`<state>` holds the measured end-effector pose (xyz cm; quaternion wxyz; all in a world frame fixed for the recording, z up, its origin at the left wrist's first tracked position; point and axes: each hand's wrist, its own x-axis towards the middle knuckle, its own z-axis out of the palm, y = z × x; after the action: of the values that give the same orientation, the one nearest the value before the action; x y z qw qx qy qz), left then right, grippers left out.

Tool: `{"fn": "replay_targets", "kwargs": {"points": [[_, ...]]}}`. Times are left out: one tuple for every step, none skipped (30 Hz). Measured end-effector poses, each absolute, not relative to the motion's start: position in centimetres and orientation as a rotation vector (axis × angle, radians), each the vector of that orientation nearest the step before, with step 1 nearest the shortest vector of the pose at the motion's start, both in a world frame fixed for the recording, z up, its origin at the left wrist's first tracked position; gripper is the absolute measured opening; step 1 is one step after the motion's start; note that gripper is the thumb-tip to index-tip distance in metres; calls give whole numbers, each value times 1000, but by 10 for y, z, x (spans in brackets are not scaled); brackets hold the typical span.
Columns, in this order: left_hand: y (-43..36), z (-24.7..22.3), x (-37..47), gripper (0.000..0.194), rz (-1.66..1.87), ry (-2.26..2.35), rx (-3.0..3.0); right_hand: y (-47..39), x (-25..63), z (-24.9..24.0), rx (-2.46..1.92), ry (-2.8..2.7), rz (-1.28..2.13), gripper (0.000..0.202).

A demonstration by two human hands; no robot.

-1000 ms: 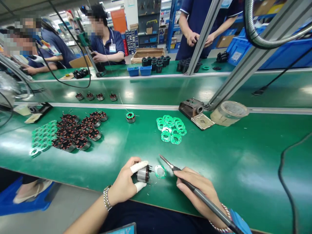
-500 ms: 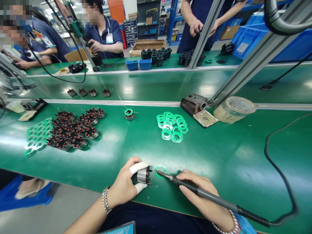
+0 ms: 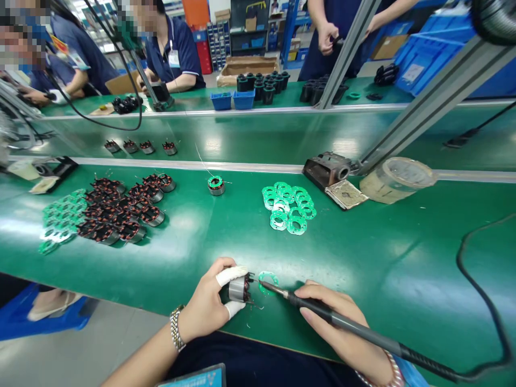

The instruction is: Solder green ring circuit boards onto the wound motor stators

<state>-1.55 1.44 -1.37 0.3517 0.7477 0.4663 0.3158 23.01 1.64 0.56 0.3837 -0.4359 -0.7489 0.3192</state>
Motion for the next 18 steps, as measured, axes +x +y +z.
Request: {"fn": "replay_targets", "kwargs": {"points": [[14,-14,-15,50,819,1206,1933,16,230,6,-1100,-1910,814,11],[14,-13,-15,50,821,1205,1931,16,230,6,-1082,-1911,812,12],[14,-13,-15,50,823,1204,1929,16,230,6,-1062,-1912,811,13],[15,-13,-15,50,826,1205,1928,16,230,5,-1040,-1915,811,14],[14,-13,-15,50,828,1206,1929,16,229,5,-1014,-1918,815,14],[14,-13,-15,50,831,1207,1930,16,229,5,-987,-1922,823,15],[14,-13,-14,50,833,1208,1931,15,229,4,-960,-1924,831,16],[14,-13,-14,50,834,1210,1932,15,228,4,-935,-1926,837,16],[14,-13,-14,50,833,1212,1931,15,228,4,-915,-1929,844,16],[14,-13,-14,50,831,1215,1931,15,228,3,-900,-1932,848,15],[14,-13,-14,51,829,1217,1930,14,228,3,-892,-1932,846,15],[14,-13,-14,51,827,1220,1930,14,228,3,-895,-1931,845,14],[14,-13,-14,51,825,1222,1929,14,228,3,-904,-1925,841,13],[14,-14,-14,51,825,1225,1929,14,229,3,-917,-1916,838,13],[14,-13,-14,51,823,1230,1926,15,230,3,-929,-1904,832,13],[14,-13,-14,51,817,1237,1923,15,231,3,-937,-1895,828,13],[14,-13,-14,51,809,1245,1919,15,231,4,-943,-1889,828,13],[14,-12,-14,50,803,1253,1916,15,231,4,-942,-1885,828,14]]}}
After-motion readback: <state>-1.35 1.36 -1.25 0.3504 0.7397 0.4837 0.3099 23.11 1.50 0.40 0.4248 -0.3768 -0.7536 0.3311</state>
